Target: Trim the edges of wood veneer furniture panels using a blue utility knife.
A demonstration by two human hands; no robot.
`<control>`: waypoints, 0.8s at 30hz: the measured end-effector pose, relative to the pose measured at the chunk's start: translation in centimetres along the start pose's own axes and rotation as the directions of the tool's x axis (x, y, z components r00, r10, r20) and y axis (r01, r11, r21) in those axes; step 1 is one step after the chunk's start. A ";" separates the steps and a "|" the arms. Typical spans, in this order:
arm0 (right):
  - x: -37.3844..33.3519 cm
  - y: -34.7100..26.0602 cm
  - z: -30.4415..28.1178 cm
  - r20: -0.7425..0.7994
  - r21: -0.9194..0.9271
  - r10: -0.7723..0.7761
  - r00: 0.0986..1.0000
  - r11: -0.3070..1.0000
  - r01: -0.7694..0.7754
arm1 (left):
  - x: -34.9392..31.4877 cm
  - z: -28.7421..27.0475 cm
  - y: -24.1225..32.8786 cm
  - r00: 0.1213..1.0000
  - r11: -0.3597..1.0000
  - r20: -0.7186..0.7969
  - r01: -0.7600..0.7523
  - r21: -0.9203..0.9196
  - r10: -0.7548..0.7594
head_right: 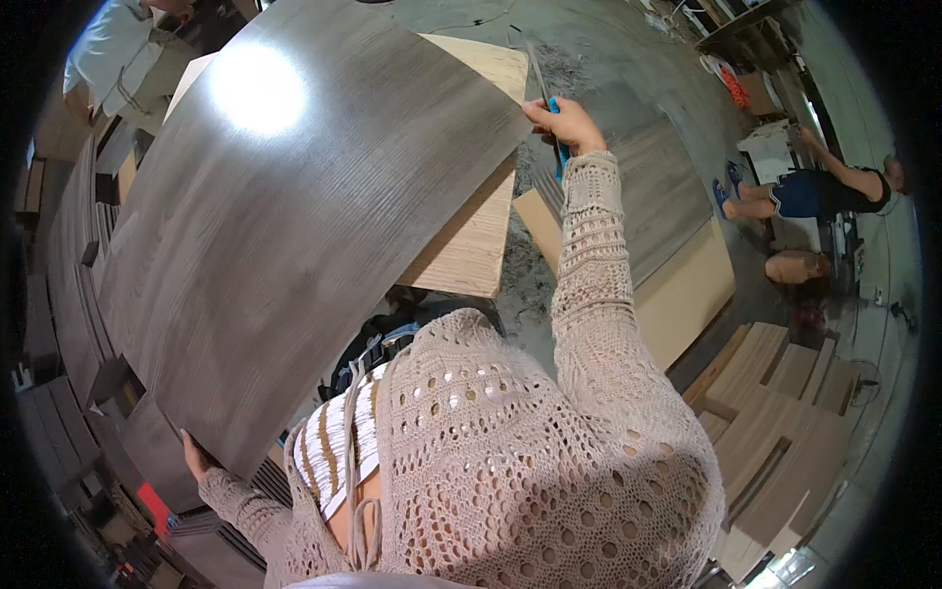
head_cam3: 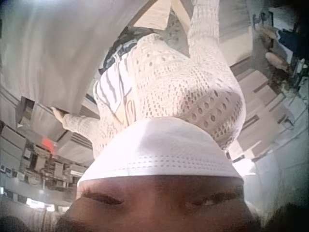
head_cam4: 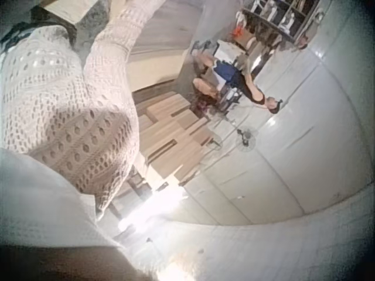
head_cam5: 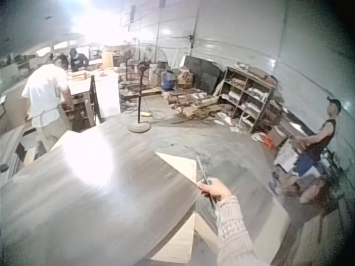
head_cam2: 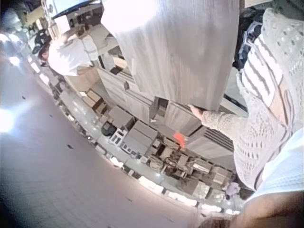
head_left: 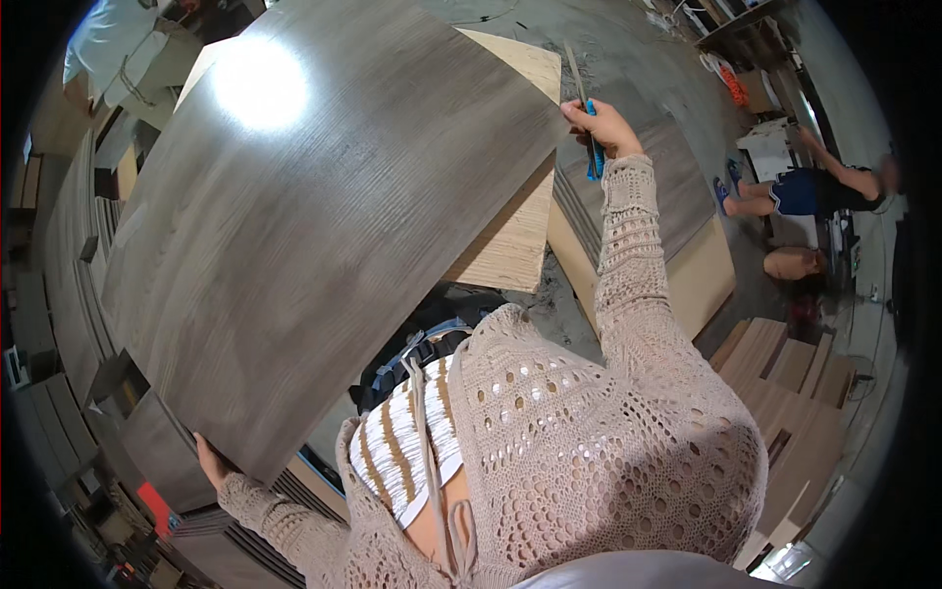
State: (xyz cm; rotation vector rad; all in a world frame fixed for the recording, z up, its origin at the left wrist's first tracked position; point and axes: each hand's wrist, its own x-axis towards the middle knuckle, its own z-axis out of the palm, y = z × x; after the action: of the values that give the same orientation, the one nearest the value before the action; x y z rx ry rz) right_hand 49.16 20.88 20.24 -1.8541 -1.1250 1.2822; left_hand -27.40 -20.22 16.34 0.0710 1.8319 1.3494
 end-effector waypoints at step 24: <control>3.5 4.6 3.4 -0.427 0.115 -0.106 0.898 0.979 0.170 | 8.4 0.3 -0.2 0.751 0.639 -0.494 0.126 0.758 0.438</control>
State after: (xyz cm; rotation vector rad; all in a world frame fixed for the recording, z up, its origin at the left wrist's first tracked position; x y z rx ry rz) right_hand 47.90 21.98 13.77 -1.7880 -0.8819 0.8082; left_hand -32.55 -15.92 11.28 0.2523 2.9875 0.6048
